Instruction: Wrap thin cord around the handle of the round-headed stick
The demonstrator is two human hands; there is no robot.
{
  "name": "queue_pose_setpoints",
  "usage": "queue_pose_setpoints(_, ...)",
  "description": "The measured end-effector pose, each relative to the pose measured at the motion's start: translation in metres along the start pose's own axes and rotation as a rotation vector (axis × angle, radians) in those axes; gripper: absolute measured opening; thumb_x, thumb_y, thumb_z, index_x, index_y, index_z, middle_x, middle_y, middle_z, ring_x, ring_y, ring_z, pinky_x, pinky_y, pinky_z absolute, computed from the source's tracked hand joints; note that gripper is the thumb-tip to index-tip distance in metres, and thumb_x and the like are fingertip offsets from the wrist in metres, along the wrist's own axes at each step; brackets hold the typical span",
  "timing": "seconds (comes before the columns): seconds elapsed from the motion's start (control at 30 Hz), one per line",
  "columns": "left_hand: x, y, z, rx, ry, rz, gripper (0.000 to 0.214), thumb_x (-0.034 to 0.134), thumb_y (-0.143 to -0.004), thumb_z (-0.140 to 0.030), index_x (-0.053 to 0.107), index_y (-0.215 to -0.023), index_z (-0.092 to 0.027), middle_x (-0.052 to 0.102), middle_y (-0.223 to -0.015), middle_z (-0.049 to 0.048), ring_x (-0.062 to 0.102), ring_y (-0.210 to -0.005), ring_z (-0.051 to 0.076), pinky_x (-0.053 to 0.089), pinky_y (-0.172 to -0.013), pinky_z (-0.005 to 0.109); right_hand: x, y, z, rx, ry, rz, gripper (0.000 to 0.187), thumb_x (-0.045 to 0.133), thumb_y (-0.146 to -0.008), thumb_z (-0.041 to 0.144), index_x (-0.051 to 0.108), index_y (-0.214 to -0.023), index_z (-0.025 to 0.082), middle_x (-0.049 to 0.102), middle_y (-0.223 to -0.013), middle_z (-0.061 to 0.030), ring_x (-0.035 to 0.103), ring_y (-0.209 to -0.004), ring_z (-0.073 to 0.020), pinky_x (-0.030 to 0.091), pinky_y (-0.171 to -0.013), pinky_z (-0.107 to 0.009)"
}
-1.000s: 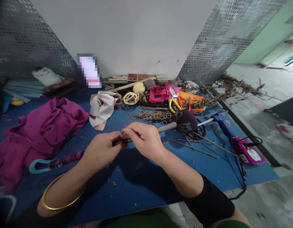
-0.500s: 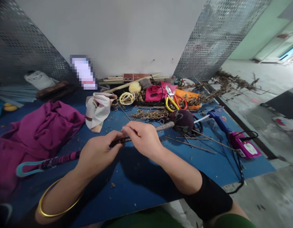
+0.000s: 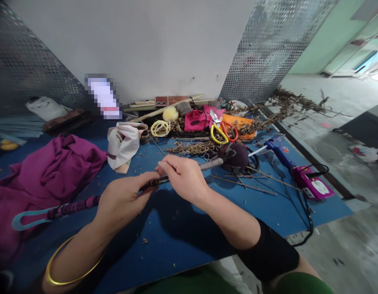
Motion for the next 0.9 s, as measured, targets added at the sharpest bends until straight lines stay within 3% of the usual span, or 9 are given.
queue_pose_setpoints(0.27,0.002,0.003,0.004,0.062,0.078,-0.096,0.022,0.057,-0.083,-0.017,0.074,-0.095,-0.024,0.078,-0.089,-0.0003,0.072,-0.079,0.020,0.049,-0.067,0.026,0.004,-0.002,-0.002,0.007,-0.070,0.058,0.025,0.048,-0.093,0.024,0.066,-0.076,0.019,0.073,-0.084,-0.0012,0.068,-0.084,-0.0148,0.048,-0.076,-0.026)
queue_pose_setpoints(0.43,-0.005,0.001,0.011,-0.054,0.090,-0.089,0.025,0.059,-0.081,-0.019,0.075,-0.100,-0.025,0.078,-0.090,-0.0001,0.072,-0.079,0.020,0.051,-0.069,0.028,-0.014,-0.005,0.000,0.126,-0.318,-0.007,0.023,0.057,-0.087,0.029,0.066,-0.070,0.016,0.073,-0.086,-0.0045,0.067,-0.080,-0.0147,0.051,-0.074,-0.027)
queue_pose_setpoints(0.53,-0.011,0.000,0.020,-0.176,0.149,-0.096,0.025,0.062,-0.079,-0.023,0.075,-0.100,-0.027,0.078,-0.090,-0.0018,0.071,-0.081,0.020,0.051,-0.072,0.029,-0.038,-0.005,0.000,0.190,-0.497,-0.094,0.023,0.062,-0.084,0.034,0.065,-0.070,0.016,0.071,-0.080,-0.0038,0.063,-0.061,-0.0102,0.051,-0.058,-0.022)
queue_pose_setpoints(0.67,-0.021,0.001,0.035,-0.304,0.165,-0.128,0.026,0.061,-0.078,-0.029,0.075,-0.101,-0.029,0.077,-0.093,-0.0015,0.071,-0.085,0.022,0.051,-0.074,0.032,-0.089,-0.004,-0.009,0.160,-0.499,-0.248,0.023,0.069,-0.078,0.036,0.065,-0.069,0.015,0.066,-0.071,-0.0021,0.044,-0.038,-0.0034,0.031,-0.035,-0.018)
queue_pose_setpoints(0.8,-0.028,0.002,0.047,-0.385,0.166,-0.137,0.028,0.061,-0.076,-0.033,0.075,-0.100,-0.029,0.077,-0.088,-0.0012,0.070,-0.082,0.022,0.051,-0.074,0.032,-0.141,-0.002,-0.035,0.131,-0.501,-0.457,0.021,0.072,-0.075,0.032,0.064,-0.065,0.016,0.065,-0.068,-0.0014,0.036,-0.036,-0.0029,0.019,-0.033,-0.021)
queue_pose_setpoints(0.9,-0.030,0.001,0.051,-0.359,0.273,-0.106,0.026,0.063,-0.073,-0.033,0.076,-0.095,-0.027,0.077,-0.089,-0.0011,0.070,-0.083,0.021,0.051,-0.074,0.029,-0.164,-0.002,-0.056,0.129,-0.476,-0.578,0.019,0.068,-0.078,0.027,0.065,-0.064,0.016,0.066,-0.066,-0.0017,0.037,-0.035,-0.0027,0.018,-0.035,-0.023)
Point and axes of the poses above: each hand's wrist, its own y-axis away from the middle knuckle, its own x-axis out of the palm, z = x × y, the point moved 4 cm from there along -y, towards the middle knuckle
